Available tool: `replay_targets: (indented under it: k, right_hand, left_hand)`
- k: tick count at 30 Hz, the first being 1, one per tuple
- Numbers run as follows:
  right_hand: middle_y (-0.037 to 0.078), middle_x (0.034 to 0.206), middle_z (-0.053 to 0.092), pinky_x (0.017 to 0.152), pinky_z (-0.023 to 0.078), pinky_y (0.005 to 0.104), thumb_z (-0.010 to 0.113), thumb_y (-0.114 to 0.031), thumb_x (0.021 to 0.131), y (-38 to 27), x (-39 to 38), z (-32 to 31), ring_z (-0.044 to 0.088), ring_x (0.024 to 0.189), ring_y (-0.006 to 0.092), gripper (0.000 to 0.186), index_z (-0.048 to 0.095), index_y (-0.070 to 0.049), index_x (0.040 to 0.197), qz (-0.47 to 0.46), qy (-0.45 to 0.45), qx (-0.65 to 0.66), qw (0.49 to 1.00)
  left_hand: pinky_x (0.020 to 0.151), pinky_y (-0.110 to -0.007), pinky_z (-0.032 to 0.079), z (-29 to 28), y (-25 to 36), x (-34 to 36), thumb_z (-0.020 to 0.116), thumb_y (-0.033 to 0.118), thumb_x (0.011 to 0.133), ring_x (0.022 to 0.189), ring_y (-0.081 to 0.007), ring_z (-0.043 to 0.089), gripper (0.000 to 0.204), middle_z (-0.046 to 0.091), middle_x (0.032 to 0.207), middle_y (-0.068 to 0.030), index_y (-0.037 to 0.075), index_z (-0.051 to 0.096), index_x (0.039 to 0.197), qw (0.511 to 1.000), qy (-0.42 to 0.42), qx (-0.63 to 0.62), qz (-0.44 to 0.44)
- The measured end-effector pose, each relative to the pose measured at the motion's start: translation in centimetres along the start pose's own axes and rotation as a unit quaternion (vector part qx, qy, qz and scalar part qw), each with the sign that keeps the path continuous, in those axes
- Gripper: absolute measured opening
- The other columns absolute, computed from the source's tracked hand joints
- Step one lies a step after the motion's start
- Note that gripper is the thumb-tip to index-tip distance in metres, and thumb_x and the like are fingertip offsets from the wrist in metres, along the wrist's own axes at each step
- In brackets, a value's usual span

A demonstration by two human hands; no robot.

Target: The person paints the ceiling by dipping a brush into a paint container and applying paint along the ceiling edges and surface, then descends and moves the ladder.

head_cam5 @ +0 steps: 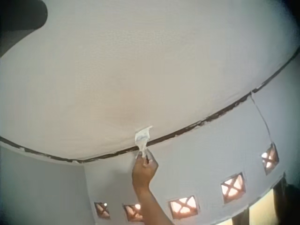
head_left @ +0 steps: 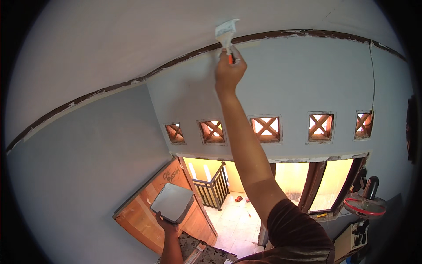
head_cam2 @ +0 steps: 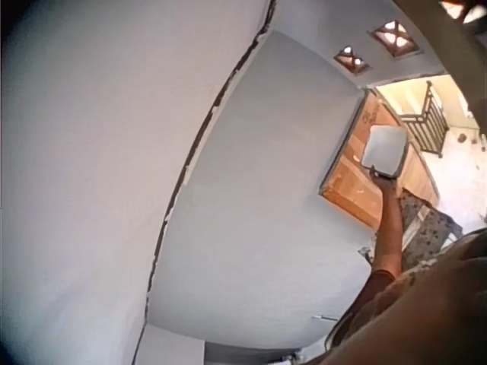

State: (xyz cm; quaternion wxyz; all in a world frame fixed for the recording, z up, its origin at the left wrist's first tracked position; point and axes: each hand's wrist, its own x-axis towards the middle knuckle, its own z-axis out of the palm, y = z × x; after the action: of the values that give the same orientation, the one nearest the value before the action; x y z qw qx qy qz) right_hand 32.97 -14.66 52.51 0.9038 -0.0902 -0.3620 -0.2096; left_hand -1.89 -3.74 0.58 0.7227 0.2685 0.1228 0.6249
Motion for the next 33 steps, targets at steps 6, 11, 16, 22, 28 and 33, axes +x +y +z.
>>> replay_targets:
  k: [6, 11, 16, 22, 28, 33]
  right_hand:
    - [0.008, 0.071, 0.057, 0.061, 0.045, 0.0320, 0.062, -0.005, 0.092, -10.0, -8.9, 6.0, 0.051, 0.063, 0.0139, 0.030, 0.066, 0.007, 0.119, 0.030, -0.083, -0.042, 0.995]
    - [0.005, 0.079, 0.065, 0.065, 0.047, 0.0246, 0.067, -0.003, 0.090, -11.6, -14.2, 8.0, 0.056, 0.069, 0.0089, 0.032, 0.068, 0.004, 0.121, -0.051, -0.098, 0.015, 0.994]
    - [0.008, 0.091, 0.071, 0.070, 0.050, 0.0251, 0.071, -0.003, 0.089, -9.1, -14.4, 6.8, 0.060, 0.076, 0.0081, 0.032, 0.069, 0.003, 0.120, -0.112, -0.192, 0.018, 0.975]
    - [0.006, 0.081, 0.066, 0.063, 0.047, 0.0260, 0.068, -0.006, 0.091, -3.4, -7.6, 6.6, 0.054, 0.073, 0.0065, 0.027, 0.070, 0.003, 0.116, -0.008, -0.151, 0.040, 0.988]
    - [0.001, 0.080, 0.063, 0.062, 0.043, 0.0223, 0.067, -0.007, 0.095, 3.5, -2.9, 1.4, 0.050, 0.069, 0.0048, 0.026, 0.068, 0.005, 0.117, 0.029, -0.055, 0.030, 0.998]
    - [-0.001, 0.075, 0.058, 0.058, 0.039, 0.0233, 0.066, -0.007, 0.096, 6.9, -2.0, -2.0, 0.045, 0.065, 0.0040, 0.026, 0.067, 0.007, 0.118, 0.096, -0.012, 0.030, 0.995]
  left_hand:
    - [0.098, -0.043, 0.051, 0.3, -0.2, -0.2, 0.057, 0.051, 0.086, 0.120, -0.0311, 0.060, 0.072, 0.058, 0.131, -0.0105, 0.006, 0.048, 0.141, 1.000, 0.016, -0.006, 0.019]
    - [0.101, -0.047, 0.051, -0.5, 0.2, 0.3, 0.057, 0.047, 0.087, 0.124, -0.0337, 0.057, 0.068, 0.057, 0.135, -0.0128, 0.008, 0.047, 0.142, 0.999, 0.021, -0.031, 0.030]
    - [0.098, -0.046, 0.053, -1.0, -0.2, 0.7, 0.056, 0.048, 0.087, 0.121, -0.0321, 0.059, 0.068, 0.058, 0.133, -0.0115, 0.007, 0.048, 0.141, 0.998, 0.037, -0.044, 0.014]
    - [0.091, -0.043, 0.056, -3.1, -0.1, 1.6, 0.056, 0.048, 0.087, 0.115, -0.0294, 0.062, 0.067, 0.060, 0.128, -0.0093, 0.007, 0.050, 0.139, 0.998, 0.042, -0.042, 0.013]
    - [0.089, -0.043, 0.056, -0.4, -0.4, 0.2, 0.057, 0.050, 0.085, 0.115, -0.0292, 0.062, 0.070, 0.060, 0.127, -0.0089, 0.007, 0.050, 0.140, 0.998, 0.052, -0.043, -0.004]
    - [0.092, -0.043, 0.055, -1.5, -0.1, 0.7, 0.056, 0.051, 0.085, 0.117, -0.0299, 0.061, 0.072, 0.059, 0.129, -0.0095, 0.007, 0.049, 0.141, 0.998, 0.055, -0.035, -0.007]
